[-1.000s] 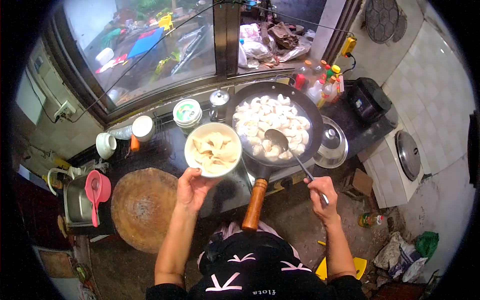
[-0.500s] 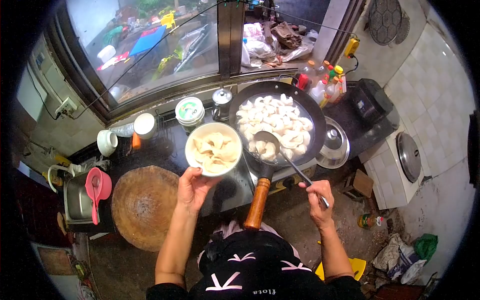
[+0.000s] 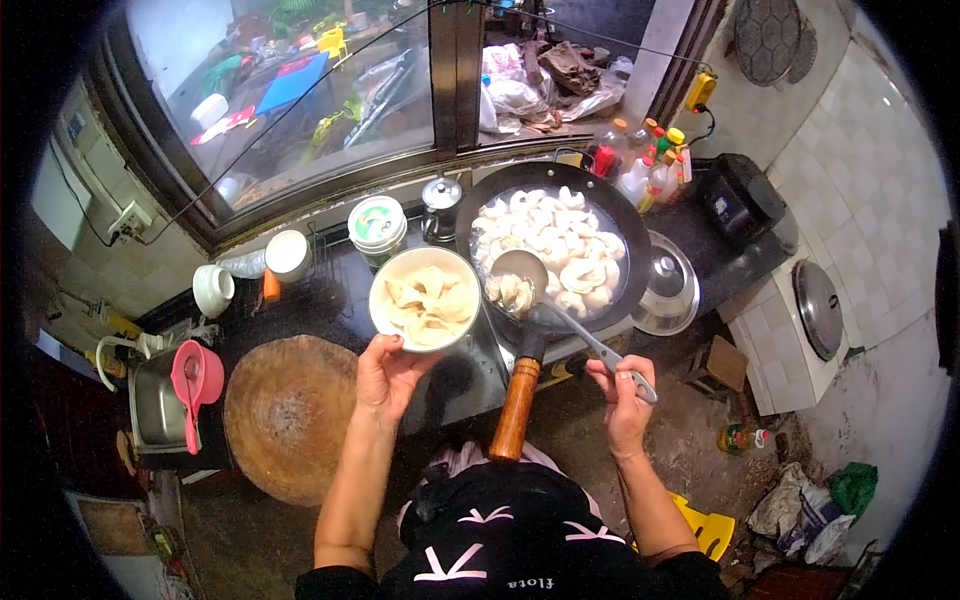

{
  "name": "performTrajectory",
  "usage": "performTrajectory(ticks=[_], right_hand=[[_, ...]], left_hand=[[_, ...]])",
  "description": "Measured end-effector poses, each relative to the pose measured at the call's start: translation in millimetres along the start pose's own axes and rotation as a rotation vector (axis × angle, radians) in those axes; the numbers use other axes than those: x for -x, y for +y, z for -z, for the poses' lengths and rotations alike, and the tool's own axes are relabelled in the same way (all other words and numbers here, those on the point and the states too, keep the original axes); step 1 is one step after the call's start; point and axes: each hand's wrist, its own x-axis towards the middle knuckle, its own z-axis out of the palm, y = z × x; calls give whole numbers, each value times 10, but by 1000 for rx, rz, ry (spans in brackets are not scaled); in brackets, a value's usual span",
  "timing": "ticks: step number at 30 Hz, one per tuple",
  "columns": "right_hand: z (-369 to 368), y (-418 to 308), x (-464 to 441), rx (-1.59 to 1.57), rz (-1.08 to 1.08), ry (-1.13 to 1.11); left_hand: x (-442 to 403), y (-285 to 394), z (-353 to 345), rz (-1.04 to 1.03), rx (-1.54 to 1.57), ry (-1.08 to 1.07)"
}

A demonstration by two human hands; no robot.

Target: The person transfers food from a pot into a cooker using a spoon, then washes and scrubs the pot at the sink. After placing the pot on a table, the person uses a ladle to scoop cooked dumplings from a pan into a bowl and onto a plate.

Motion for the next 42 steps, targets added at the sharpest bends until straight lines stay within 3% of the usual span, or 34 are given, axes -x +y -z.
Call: performTrajectory(ticks=[22, 42], right_hand=[[-101, -113, -336, -434, -254, 223], [-19, -347, -190, 77, -26, 23]], left_hand=[[24, 57, -13, -33, 23, 17], [93, 39, -53, -49, -13, 85]])
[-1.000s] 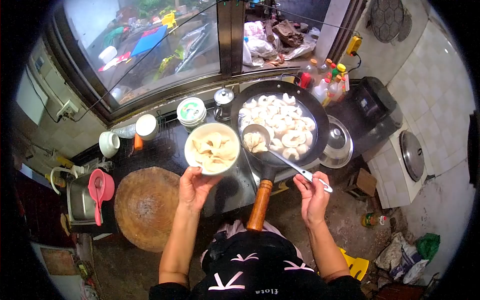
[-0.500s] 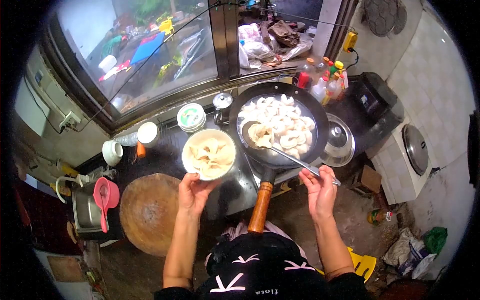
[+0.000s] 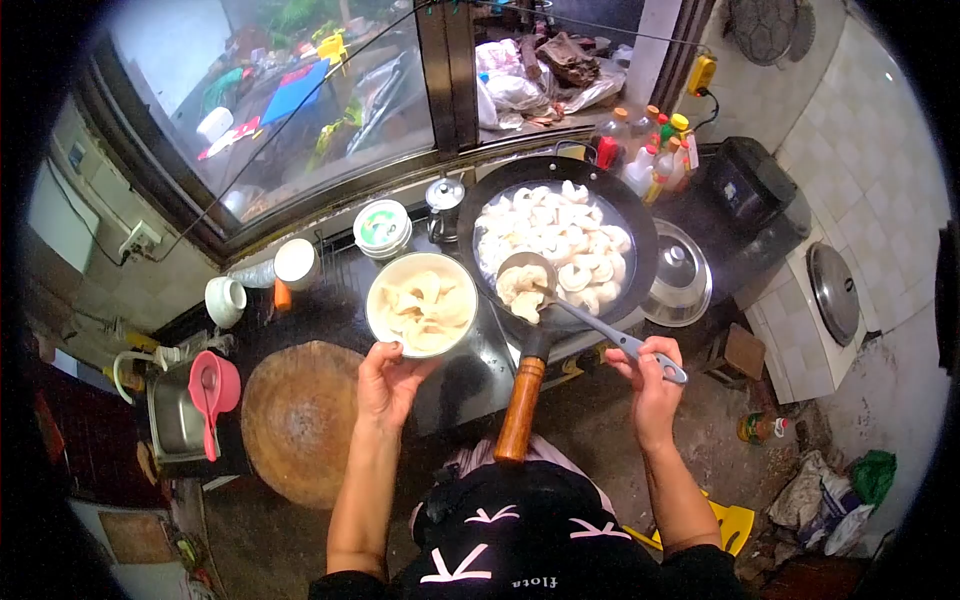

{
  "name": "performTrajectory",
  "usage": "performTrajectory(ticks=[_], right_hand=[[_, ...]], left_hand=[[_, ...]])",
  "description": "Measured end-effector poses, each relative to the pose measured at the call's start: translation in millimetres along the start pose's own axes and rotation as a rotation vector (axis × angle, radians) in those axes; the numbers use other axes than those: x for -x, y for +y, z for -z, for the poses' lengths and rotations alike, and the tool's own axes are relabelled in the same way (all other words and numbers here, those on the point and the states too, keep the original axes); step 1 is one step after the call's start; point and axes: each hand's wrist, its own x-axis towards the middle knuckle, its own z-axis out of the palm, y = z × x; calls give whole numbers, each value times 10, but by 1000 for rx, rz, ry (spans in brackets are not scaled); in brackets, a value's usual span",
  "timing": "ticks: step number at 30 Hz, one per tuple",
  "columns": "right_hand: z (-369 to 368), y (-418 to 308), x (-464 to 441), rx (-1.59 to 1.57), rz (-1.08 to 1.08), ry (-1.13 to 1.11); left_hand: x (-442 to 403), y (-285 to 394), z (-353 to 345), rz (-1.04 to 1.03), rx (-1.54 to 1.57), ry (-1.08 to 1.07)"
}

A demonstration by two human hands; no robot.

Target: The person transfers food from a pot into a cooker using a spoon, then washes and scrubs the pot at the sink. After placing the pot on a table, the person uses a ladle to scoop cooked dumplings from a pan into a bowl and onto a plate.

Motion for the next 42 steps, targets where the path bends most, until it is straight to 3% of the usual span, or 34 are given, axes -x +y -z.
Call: performTrajectory(ticks=[10, 13, 19, 23, 29, 39, 40, 41, 42], right_hand=[[79, -3, 180, 427, 361, -169], [107, 0, 204, 398, 361, -197], [59, -11, 140, -26, 22, 88], [72, -96, 42, -137, -54, 193], [12, -299, -27, -134, 62, 177], [-391, -503, 149, -80, 175, -64], [-401, -470, 187, 5, 251, -125], [-286, -402, 154, 233, 468, -248], [-321, -442, 163, 243, 530, -334]], left_hand=[[-11, -22, 31, 5, -8, -18], [-2, -24, 6, 6, 8, -2], [-57, -50, 96, 24, -36, -40], [-77, -72, 120, 35, -49, -38], [-137, -103, 177, 47, -84, -66], [-87, -190, -150, 88, -124, -127], [-77, -197, -191, 96, -119, -141], [-82, -208, -204, 99, -117, -148], [-85, -219, -212, 103, -114, -155]])
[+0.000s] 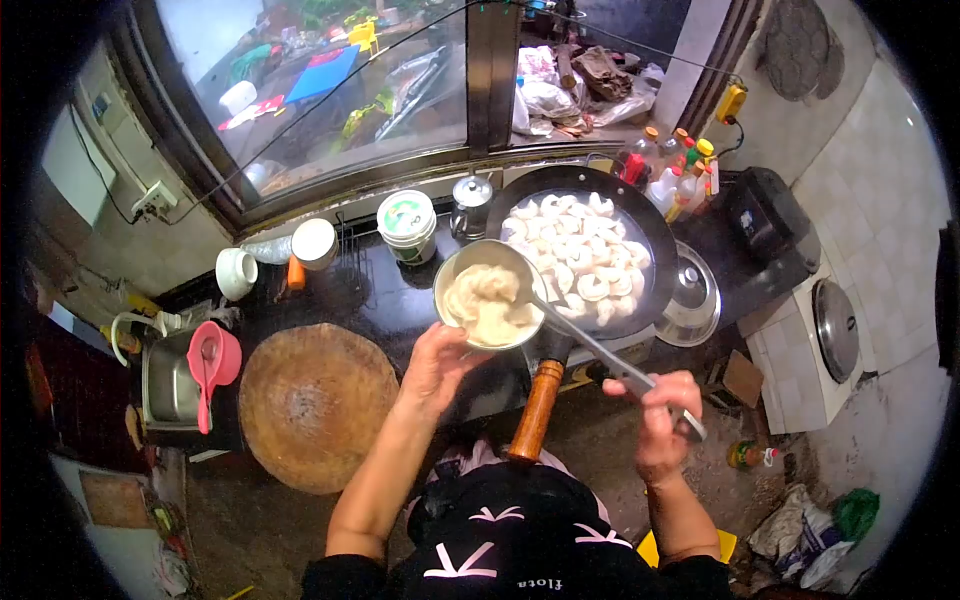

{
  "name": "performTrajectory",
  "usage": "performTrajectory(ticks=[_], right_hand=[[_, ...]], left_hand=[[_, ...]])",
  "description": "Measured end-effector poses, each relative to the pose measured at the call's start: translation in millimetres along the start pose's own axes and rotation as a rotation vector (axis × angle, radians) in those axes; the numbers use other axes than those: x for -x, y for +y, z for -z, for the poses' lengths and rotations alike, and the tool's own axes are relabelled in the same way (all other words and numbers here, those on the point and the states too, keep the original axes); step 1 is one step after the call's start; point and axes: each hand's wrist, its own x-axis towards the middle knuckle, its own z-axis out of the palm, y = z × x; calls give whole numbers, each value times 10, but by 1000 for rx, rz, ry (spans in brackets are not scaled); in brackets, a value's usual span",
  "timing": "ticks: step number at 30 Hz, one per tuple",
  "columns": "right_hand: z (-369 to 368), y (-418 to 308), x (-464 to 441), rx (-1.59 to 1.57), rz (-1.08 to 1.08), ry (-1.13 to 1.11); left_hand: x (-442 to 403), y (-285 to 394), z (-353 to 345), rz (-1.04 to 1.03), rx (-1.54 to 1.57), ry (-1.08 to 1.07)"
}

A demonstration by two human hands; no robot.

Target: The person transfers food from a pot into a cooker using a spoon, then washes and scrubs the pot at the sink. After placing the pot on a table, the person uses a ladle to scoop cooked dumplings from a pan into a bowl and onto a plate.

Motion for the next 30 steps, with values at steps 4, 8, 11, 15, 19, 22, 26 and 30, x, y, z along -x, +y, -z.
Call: performTrajectory(ticks=[4, 8, 11, 15, 19, 22, 26, 30], right_hand=[[-1, -31, -2, 84, 188, -111], [66, 21, -86, 15, 226, 65], [275, 65, -42, 163, 112, 164], [401, 203, 25, 361, 64, 99], [408, 418, 138, 401, 89, -28], [330, 485, 127, 423, 71, -68], [221, 576, 106, 468, 114, -101], [146, 589, 94, 412, 1, -31]], left_hand=[[19, -31, -13, 18, 47, -23], [38, -79, 77, 5, 57, -42], [67, -86, 152, -2, 102, -68], [133, -30, 251, -22, 171, -45], [173, 33, 284, -51, 160, 11], [183, 40, 296, -68, 160, 31], [218, 52, 315, -67, 172, 35], [247, 52, 341, -71, 201, 33]])
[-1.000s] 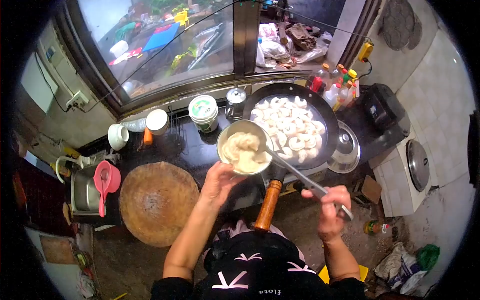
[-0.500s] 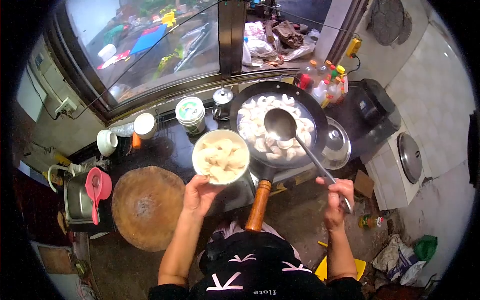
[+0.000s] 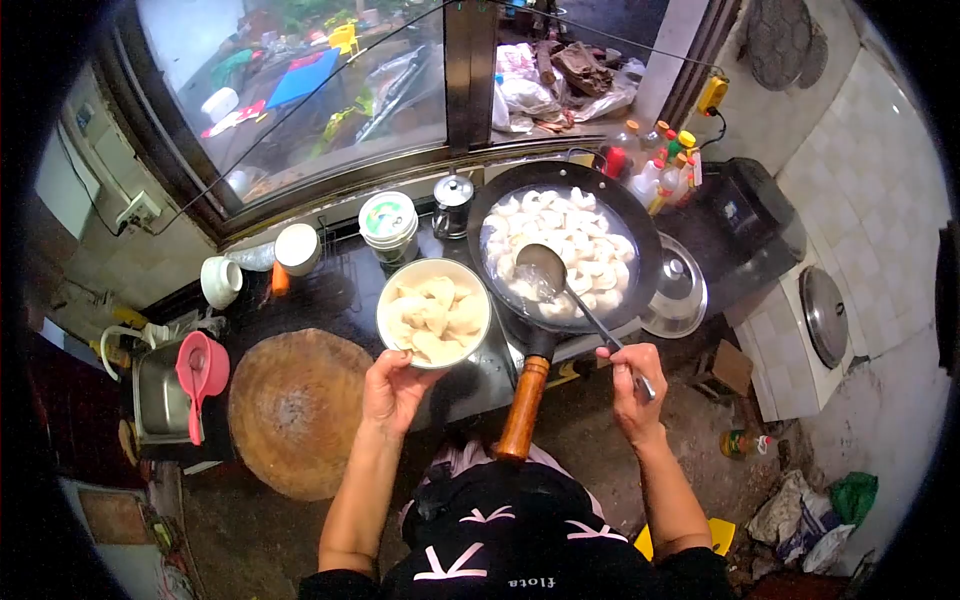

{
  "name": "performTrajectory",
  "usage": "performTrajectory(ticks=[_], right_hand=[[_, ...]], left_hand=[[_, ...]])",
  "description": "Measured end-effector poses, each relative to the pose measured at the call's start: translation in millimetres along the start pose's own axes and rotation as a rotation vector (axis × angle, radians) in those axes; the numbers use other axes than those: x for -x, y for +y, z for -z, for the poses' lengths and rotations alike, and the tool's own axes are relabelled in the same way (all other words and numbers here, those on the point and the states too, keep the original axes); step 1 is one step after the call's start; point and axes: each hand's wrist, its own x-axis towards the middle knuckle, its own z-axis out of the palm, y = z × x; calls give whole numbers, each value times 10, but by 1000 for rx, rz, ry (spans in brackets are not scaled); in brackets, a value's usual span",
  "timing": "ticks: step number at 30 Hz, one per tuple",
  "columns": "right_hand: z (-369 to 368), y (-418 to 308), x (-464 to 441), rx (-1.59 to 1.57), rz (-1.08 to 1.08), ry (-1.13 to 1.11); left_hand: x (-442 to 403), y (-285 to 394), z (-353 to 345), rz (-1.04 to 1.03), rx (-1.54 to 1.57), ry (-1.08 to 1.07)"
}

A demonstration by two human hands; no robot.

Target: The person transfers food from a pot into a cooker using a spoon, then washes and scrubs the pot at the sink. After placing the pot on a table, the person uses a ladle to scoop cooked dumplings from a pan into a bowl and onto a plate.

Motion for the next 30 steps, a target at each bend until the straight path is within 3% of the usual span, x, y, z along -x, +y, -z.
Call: performTrajectory(ticks=[4, 7, 10, 30], right_hand=[[-16, 97, 73, -188, -177, 86], [-21, 20, 58, -188, -162, 90], [-31, 13, 42, -50, -51, 21], [182, -68, 275, -102, 205, -130]], left_hand=[[20, 5, 12, -2, -2, 7], [19, 4, 38, 1, 2, 8], [26, 5, 24, 10, 7, 3], [-51, -35, 62, -3, -37, 20]])
